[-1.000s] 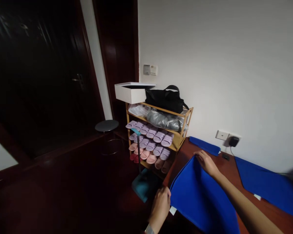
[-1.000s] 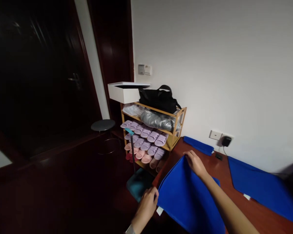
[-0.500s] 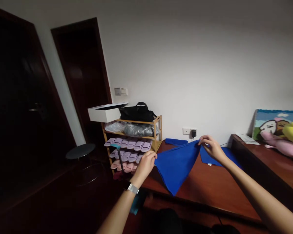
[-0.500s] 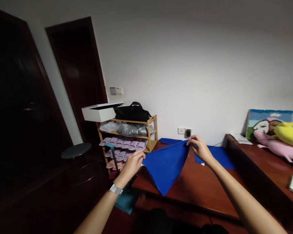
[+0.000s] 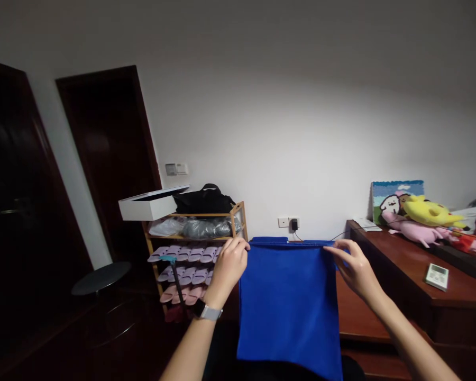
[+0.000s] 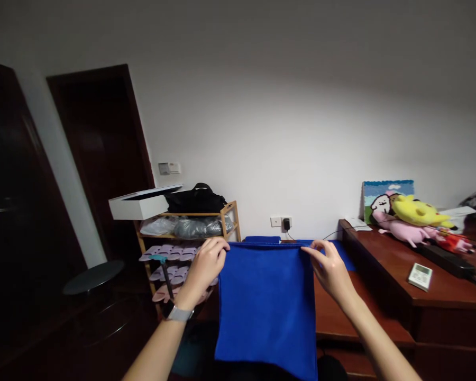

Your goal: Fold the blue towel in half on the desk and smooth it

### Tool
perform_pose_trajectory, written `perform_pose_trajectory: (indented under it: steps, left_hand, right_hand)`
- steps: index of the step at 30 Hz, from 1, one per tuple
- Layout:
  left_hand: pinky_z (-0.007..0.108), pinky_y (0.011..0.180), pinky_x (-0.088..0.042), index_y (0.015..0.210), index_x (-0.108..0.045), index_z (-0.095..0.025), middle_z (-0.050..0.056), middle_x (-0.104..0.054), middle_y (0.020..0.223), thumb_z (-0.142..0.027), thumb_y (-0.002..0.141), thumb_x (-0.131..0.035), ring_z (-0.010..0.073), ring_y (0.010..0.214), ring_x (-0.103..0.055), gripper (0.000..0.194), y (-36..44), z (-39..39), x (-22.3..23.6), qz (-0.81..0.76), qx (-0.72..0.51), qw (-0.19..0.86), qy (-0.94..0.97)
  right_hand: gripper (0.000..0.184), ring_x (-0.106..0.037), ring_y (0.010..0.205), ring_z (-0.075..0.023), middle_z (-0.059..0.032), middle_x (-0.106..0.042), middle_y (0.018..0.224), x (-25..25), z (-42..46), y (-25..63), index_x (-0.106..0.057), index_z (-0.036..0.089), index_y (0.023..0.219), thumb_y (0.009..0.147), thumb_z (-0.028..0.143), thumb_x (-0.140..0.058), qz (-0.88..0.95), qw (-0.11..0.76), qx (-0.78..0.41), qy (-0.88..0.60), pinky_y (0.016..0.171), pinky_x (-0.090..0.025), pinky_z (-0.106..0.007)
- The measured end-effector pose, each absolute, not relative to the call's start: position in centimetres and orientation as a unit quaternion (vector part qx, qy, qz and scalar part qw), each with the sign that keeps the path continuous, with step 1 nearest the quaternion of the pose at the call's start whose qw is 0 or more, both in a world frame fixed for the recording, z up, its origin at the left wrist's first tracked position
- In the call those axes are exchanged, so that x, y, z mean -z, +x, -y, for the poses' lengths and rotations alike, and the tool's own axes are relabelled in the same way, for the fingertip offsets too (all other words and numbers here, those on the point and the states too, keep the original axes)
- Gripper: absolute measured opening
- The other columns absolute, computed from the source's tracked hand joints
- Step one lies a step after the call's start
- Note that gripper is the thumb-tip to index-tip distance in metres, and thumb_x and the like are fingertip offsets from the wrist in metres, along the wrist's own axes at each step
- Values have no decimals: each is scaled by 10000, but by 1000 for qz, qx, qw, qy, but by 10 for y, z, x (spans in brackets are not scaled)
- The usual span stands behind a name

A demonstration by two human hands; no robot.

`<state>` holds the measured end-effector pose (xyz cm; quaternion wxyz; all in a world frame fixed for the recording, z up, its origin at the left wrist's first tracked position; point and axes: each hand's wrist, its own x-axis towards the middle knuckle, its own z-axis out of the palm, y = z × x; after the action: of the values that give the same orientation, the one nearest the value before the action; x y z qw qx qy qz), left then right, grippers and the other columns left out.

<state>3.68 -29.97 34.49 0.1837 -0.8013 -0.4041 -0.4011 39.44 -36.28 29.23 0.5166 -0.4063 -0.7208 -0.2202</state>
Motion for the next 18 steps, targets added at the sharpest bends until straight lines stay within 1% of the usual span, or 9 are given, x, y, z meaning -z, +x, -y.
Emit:
perform_pose_trajectory:
  steps: [4, 7, 9, 11, 16, 18]
  left_hand:
    - [371, 921, -541, 870, -664, -231, 34, -696, 986, -86, 915, -401, 208, 976, -651, 305, 36, 306, -307, 392, 426, 136, -804]
    - [380, 929, -562, 891, -696, -238, 43, -719, 1062, -105, 923, -392, 210, 1009, -680, 334, 28, 311, -280, 390, 436, 116, -802]
    - [383, 926, -570, 916, -711, -246, 47, -728, 1078, -118, 934, -390, 214, 1016, -690, 346, 22, 314, -267, 390, 436, 111, -803]
    - [389, 921, -568, 950, -716, -254, 50, -735, 1073, -130, 952, -384, 223, 1025, -689, 354, 16, 318, -258, 394, 434, 113, -802]
    - [438, 911, -537, 991, -730, -280, 40, -761, 1082, -162, 976, -409, 263, 1013, -690, 343, 9, 324, -252, 426, 412, 159, -790]
    - [415, 910, -535, 995, -730, -283, 30, -764, 1098, -174, 981, -412, 256, 1004, -703, 337, 8, 325, -250, 442, 414, 162, -779]
  right_hand:
    - [394, -627, 956, -216, -75, -609, 1055, -254, 385, 391, -658, 369, 1296, 988, 183, -497, 702, 519, 233, -430, 828, -585, -378]
    - [397, -645, 989, -220, -77, -613, 1081, -234, 391, 393, -660, 376, 1286, 986, 174, -497, 700, 512, 225, -444, 831, -596, -369]
    - [399, -647, 1013, -219, -80, -614, 1094, -229, 392, 396, -663, 367, 1282, 982, 161, -498, 711, 502, 213, -443, 840, -597, -359]
    - [421, -645, 1004, -213, -82, -619, 1090, -228, 392, 398, -655, 362, 1300, 975, 142, -502, 722, 490, 207, -442, 824, -596, -346]
    - [485, -634, 890, -190, -72, -638, 1052, -231, 398, 395, -639, 392, 1325, 961, 108, -492, 740, 461, 205, -445, 746, -582, -329]
    - [494, -637, 902, -189, -73, -639, 1059, -231, 401, 392, -631, 397, 1335, 962, 107, -489, 748, 453, 195, -444, 751, -580, -322]
